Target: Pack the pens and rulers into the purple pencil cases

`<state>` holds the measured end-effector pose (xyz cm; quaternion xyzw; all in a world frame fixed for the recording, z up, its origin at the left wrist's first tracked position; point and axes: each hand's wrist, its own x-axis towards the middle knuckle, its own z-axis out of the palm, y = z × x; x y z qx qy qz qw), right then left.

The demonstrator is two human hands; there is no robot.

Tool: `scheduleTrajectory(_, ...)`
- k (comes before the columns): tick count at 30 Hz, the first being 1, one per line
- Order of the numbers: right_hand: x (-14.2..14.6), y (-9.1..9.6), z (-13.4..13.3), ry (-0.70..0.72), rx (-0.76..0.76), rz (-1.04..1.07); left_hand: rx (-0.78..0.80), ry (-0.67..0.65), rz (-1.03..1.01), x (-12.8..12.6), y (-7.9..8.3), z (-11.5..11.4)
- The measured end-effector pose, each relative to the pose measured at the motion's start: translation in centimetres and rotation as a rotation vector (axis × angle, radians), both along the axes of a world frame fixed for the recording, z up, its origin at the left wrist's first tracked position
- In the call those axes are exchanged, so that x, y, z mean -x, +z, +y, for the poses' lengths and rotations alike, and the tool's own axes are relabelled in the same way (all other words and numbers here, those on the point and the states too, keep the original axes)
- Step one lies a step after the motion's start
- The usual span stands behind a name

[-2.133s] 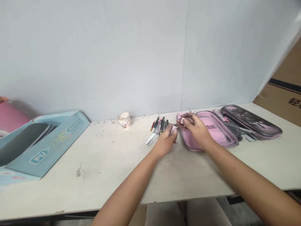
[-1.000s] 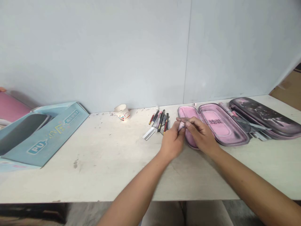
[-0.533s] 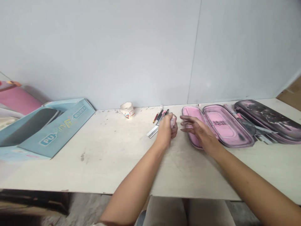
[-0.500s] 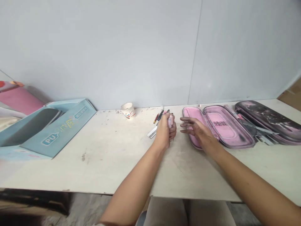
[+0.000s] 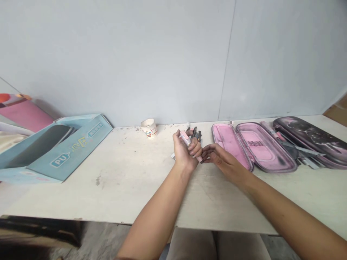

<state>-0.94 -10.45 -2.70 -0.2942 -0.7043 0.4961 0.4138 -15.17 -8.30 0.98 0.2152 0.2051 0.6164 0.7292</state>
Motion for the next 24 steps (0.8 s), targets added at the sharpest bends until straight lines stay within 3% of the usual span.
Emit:
scheduleTrajectory(11,0.3,0.6,0.1,-0.051,0.031,0.01,-0.087,0.042,0.063,-0.9,1.0,0.0)
scheduleTrajectory(18,-1.0,1.8,0.7,-0.342,0.013,-0.037,-0.064,0.105,0.098,-5.0,2.1,1.1)
scheduleTrajectory(21,-3.9,1.9,1.7,-0.499,-0.051,-0.071,-0.124,0.016,0.262,-7.9,2.1,1.6)
scheduleTrajectory(24,-8.3,1.7,2.3,-0.684,-0.181,-0.238,-0.307,-0.092,0.675,-10.5,1.2,2.1)
